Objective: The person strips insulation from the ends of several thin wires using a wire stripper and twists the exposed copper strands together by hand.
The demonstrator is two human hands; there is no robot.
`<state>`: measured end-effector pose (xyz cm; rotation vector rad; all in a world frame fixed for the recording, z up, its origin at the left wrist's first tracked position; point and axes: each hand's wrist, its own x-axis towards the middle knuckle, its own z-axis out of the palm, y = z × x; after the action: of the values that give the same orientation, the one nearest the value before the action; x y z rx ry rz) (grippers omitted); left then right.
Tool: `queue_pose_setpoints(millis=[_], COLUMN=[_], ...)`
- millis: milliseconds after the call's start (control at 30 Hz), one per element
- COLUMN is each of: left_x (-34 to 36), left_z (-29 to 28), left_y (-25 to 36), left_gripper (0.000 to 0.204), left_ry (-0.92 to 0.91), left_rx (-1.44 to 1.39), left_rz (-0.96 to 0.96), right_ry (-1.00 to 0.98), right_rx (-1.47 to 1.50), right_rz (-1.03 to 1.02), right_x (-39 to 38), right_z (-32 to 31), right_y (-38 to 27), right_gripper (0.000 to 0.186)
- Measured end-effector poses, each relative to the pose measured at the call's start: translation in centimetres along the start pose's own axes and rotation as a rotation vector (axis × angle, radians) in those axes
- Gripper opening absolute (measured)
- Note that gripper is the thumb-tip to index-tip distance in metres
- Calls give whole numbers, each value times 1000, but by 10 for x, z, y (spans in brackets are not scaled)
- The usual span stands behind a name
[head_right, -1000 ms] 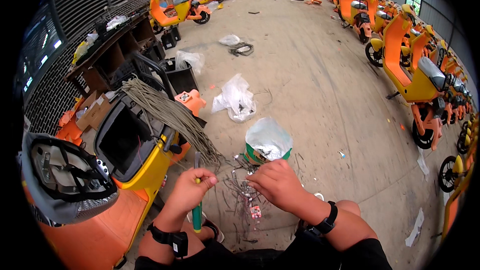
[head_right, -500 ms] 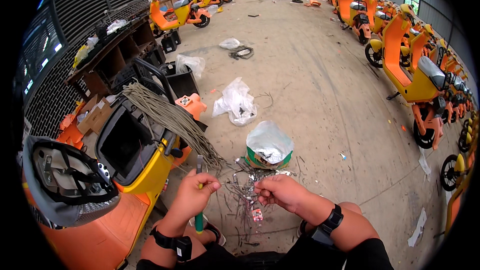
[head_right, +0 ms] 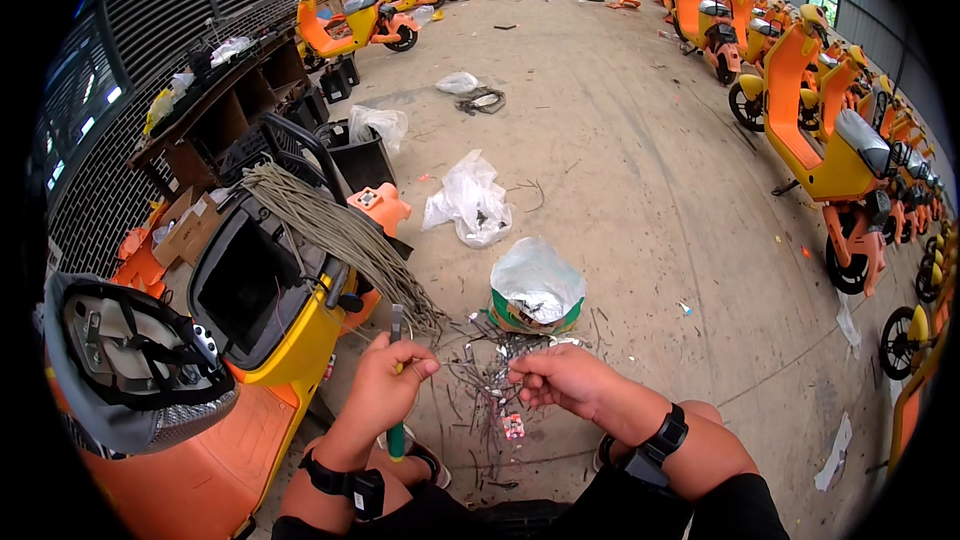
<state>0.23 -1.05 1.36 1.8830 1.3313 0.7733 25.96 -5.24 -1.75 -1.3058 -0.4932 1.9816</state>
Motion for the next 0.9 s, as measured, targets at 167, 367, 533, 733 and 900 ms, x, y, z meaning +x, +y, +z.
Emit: queue_pose_setpoints(millis=[167,367,533,733,900], left_x=[3,3,3,6,7], left_z=[-2,-6,-6,-5,-2], left_y=[-3,-6,-6,-21,-6], left_gripper=[7,8,8,10,10], left_ry=[6,19,7,2,-37], left_rx=[-7,3,4,6,-26], left_rz=[-26,-25,-57,-36,-114], right_ry=[-26,-26,-51,373,364], right_rx=[-31,-3,-15,-885,-1523], right_rz=[-71,-106,-127,-908,-1205], right_x=[6,6,8,3,-13], right_z=[-13,-12,-13,-1,12], right_y=[4,2,3,9,3], right_gripper=[24,23,21,64,89])
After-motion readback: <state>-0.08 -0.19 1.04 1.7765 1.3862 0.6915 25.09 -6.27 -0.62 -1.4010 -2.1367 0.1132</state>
